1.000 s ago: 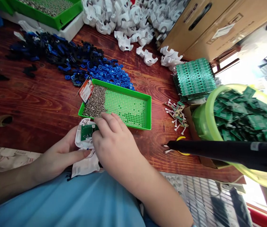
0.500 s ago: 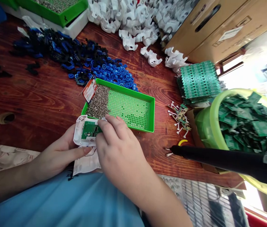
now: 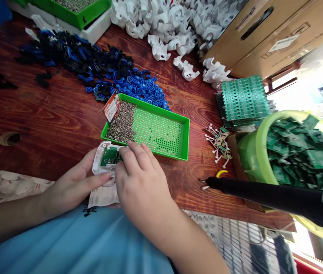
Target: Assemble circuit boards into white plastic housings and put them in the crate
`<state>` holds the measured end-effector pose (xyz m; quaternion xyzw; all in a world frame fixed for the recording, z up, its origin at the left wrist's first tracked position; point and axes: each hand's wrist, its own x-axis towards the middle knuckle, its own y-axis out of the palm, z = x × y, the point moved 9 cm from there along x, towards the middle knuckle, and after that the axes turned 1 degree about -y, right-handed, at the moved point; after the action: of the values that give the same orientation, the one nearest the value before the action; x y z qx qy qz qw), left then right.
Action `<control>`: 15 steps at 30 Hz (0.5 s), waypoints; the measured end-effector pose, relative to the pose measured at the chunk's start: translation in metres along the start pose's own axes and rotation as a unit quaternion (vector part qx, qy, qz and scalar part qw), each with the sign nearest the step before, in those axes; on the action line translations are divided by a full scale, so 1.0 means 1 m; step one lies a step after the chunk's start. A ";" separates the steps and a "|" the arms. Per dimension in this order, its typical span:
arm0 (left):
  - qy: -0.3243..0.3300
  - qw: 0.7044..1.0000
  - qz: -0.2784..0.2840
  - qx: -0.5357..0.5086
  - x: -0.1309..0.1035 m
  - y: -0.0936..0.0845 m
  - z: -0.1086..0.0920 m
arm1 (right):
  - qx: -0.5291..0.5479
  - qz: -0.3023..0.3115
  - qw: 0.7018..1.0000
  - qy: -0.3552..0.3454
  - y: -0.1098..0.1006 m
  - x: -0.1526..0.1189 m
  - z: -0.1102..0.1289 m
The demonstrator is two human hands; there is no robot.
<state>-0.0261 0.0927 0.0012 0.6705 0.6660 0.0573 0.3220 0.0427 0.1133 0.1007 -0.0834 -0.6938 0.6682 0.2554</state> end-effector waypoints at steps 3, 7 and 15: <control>-0.011 0.998 -0.054 0.015 0.002 -0.011 0.004 | 0.044 -0.014 0.999 0.022 -0.004 -0.006 -0.004; -0.018 0.997 -0.071 0.036 0.002 -0.016 0.004 | 0.233 -0.139 0.940 0.206 -0.011 -0.032 -0.048; -0.001 0.996 -0.051 0.075 -0.005 -0.006 0.000 | 0.594 -0.103 0.721 0.342 0.058 -0.041 -0.055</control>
<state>-0.0316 0.0876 -0.0006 0.6581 0.7012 -0.0096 0.2742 0.0898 0.1484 0.0334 -0.0653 -0.0250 0.8387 0.5400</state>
